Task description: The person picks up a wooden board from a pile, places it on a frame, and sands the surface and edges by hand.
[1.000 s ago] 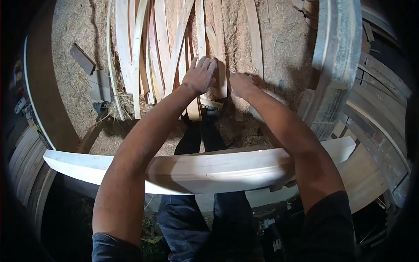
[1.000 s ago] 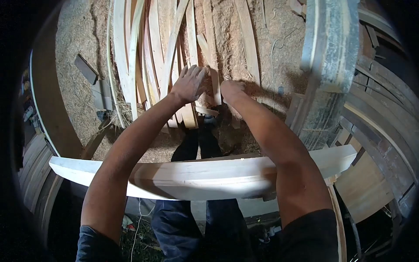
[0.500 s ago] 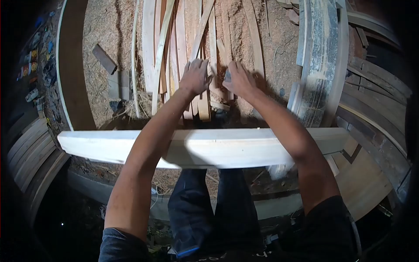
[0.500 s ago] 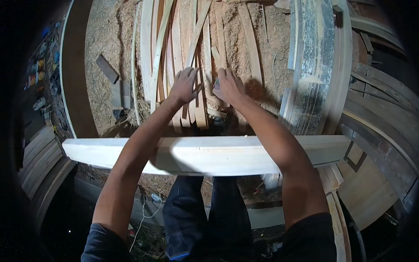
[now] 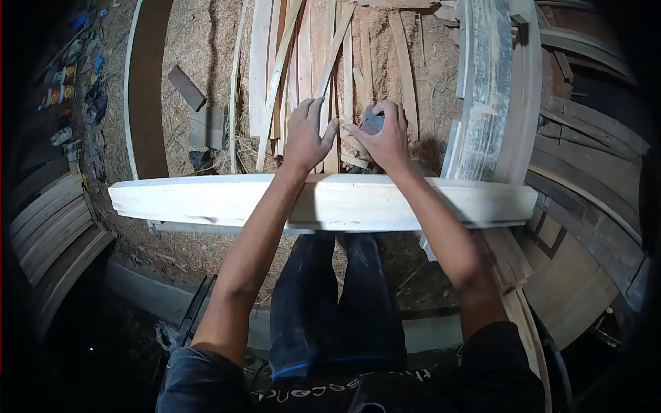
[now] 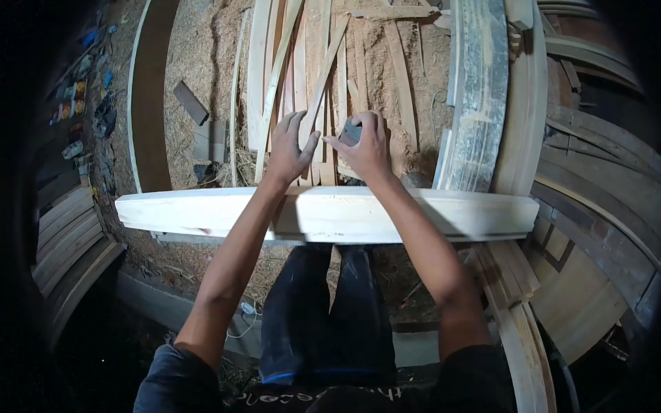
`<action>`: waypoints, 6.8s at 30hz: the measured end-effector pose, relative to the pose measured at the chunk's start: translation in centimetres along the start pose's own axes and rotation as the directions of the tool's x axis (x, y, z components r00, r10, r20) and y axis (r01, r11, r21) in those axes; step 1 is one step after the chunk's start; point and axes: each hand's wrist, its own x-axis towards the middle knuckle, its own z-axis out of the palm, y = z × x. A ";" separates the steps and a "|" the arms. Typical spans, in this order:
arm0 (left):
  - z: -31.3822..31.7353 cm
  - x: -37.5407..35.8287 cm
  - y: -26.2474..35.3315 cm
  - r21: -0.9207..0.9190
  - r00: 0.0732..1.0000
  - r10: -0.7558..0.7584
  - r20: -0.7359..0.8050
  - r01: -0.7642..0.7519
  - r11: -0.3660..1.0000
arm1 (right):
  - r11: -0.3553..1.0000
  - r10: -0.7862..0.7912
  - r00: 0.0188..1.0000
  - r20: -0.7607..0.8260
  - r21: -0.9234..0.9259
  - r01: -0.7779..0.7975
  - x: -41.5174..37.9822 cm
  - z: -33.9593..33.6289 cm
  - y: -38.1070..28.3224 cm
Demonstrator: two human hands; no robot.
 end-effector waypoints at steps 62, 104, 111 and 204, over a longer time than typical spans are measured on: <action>14.8 -11.0 27.9 0.155 0.932 0.341 0.124 -0.357 0.921 | 0.971 -0.093 0.835 -0.542 -0.234 -0.045 -20.6 -27.2 14.3; 18.3 -10.6 29.1 0.246 0.924 0.363 0.116 -0.381 0.891 | 0.889 0.005 0.867 -0.498 -0.395 -0.232 -21.3 -30.1 16.3; 18.2 -10.9 29.2 0.283 0.926 0.353 0.131 -0.376 0.882 | 0.967 0.086 0.837 -0.541 -0.158 -0.201 -21.0 -27.5 15.3; 15.9 -5.8 27.2 0.073 0.682 0.499 0.534 -0.625 0.777 | 0.886 0.085 0.775 -0.626 -0.308 -0.346 -21.2 -22.6 12.5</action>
